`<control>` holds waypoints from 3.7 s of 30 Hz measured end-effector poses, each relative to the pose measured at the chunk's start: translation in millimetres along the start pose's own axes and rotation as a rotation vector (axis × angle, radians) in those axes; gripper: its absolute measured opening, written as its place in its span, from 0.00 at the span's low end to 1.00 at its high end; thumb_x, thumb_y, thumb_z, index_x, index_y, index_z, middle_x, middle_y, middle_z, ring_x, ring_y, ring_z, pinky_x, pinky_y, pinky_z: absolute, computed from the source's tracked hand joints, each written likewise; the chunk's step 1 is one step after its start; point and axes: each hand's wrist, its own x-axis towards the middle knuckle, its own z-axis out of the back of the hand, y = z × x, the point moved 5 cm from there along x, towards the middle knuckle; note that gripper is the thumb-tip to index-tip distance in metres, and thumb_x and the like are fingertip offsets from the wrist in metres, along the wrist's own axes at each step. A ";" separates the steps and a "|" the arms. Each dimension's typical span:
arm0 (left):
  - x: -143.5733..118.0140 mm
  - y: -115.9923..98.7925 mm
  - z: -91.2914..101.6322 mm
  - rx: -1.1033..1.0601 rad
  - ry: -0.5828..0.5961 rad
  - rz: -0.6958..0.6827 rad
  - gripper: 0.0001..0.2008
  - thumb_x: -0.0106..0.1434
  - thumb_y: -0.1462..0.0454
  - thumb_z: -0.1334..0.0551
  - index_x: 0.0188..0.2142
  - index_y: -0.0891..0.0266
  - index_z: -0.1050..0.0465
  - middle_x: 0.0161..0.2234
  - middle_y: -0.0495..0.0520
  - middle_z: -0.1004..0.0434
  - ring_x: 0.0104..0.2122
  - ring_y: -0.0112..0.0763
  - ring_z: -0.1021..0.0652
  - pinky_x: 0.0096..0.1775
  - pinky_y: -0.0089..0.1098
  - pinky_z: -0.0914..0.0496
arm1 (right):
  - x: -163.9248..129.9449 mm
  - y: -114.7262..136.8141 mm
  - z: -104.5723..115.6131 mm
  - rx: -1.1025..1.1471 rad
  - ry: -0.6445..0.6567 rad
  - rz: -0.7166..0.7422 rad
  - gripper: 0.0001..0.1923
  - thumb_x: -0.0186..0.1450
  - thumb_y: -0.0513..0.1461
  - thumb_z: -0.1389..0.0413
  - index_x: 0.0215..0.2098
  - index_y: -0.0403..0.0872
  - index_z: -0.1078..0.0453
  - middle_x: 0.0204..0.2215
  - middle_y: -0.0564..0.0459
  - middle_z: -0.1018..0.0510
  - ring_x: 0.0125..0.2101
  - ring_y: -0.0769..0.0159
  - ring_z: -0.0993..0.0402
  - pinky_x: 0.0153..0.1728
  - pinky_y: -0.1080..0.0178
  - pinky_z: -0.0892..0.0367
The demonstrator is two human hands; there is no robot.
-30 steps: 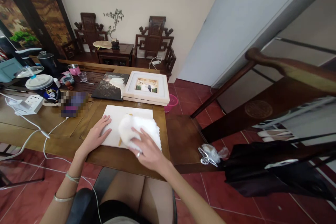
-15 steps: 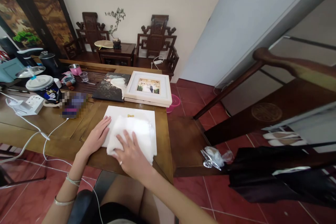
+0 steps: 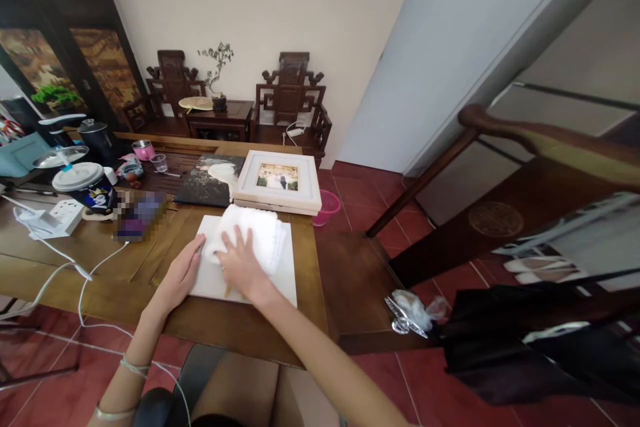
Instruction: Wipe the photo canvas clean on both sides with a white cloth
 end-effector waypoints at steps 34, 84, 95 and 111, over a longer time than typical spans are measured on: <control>6.4 -6.7 -0.3 0.130 0.013 -0.034 0.21 0.64 0.65 0.48 0.57 0.66 0.33 0.58 0.66 0.33 0.60 0.46 0.35 0.61 0.50 0.41 | -58.6 -90.0 23.8 0.220 -0.237 -0.245 0.19 0.63 0.29 0.56 0.46 0.44 0.29 0.45 0.44 0.21 0.51 0.53 0.28 0.61 0.39 0.51; 7.9 6.5 -7.0 0.145 0.073 -0.081 0.22 0.71 0.61 0.55 0.62 0.61 0.38 0.65 0.60 0.42 0.67 0.40 0.45 0.63 0.49 0.44 | -44.5 35.2 -7.6 0.145 -0.092 -0.109 0.20 0.64 0.30 0.52 0.49 0.48 0.27 0.66 0.47 0.43 0.67 0.40 0.63 0.60 0.28 0.68; 7.7 7.7 -8.3 0.176 0.066 -0.104 0.23 0.71 0.64 0.54 0.62 0.62 0.39 0.66 0.61 0.43 0.67 0.41 0.46 0.64 0.48 0.45 | -116.7 -23.8 12.6 0.449 -0.015 -0.009 0.16 0.66 0.36 0.52 0.48 0.45 0.28 0.61 0.41 0.34 0.64 0.53 0.46 0.62 0.46 0.47; 7.0 6.7 -7.7 0.205 0.079 -0.097 0.23 0.71 0.63 0.55 0.62 0.65 0.38 0.65 0.62 0.43 0.67 0.41 0.46 0.63 0.49 0.44 | -68.1 -15.9 0.3 0.135 -0.090 -0.065 0.33 0.50 0.21 0.57 0.49 0.46 0.29 0.66 0.51 0.44 0.68 0.49 0.69 0.62 0.31 0.70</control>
